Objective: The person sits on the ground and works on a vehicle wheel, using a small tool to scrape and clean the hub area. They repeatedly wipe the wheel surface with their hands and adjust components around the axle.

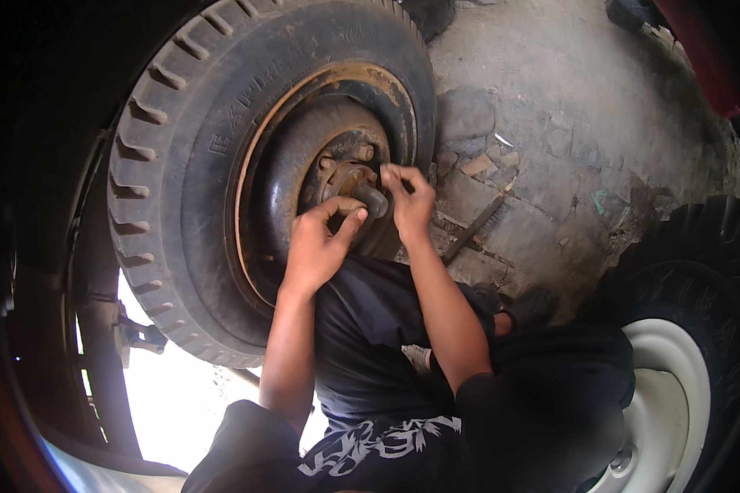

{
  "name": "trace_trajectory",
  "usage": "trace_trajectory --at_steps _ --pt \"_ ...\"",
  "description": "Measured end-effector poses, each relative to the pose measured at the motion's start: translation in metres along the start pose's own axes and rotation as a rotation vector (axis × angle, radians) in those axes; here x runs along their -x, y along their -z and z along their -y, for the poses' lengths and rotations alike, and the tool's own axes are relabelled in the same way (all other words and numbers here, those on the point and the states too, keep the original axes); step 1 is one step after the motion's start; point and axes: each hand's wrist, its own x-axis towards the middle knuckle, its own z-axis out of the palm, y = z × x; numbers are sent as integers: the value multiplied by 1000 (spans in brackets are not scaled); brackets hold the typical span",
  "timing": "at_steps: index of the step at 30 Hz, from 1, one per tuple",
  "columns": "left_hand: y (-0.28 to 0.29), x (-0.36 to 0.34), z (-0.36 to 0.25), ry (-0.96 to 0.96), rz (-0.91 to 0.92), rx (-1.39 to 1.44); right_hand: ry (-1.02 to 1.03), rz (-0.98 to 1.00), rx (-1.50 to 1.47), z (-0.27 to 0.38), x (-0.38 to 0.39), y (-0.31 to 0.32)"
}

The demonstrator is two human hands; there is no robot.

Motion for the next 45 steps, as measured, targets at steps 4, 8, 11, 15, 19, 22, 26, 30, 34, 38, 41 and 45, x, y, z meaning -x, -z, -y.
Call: trace_trajectory --at_steps 4,8,11,15,19,22,26,30,34,38,41,45 --pt "1 -1 2 -17 -3 25 -19 84 190 2 -11 1" --pt "-3 -3 5 -24 5 59 8 79 209 -19 6 12" --pt "-1 2 9 -53 -36 63 57 61 29 12 -1 -7" --pt "-3 -5 18 -43 -14 109 84 63 244 -11 -2 4" --pt "-5 -4 14 -72 -27 66 89 69 184 -16 -2 3" --pt "1 -2 9 -33 -8 66 55 104 121 0 -9 -2" --pt "-6 -8 16 -45 -3 114 141 112 340 -45 2 36" --pt "-1 2 15 -62 -38 84 83 30 126 14 -6 5" --pt "-1 -4 18 15 19 119 231 109 382 -24 -1 22" --pt "2 -5 14 44 81 115 93 65 335 -32 5 41" --pt "4 -3 15 70 55 133 147 -14 108 19 -6 20" --pt "-1 -8 24 6 22 236 382 188 248 61 -11 -3"
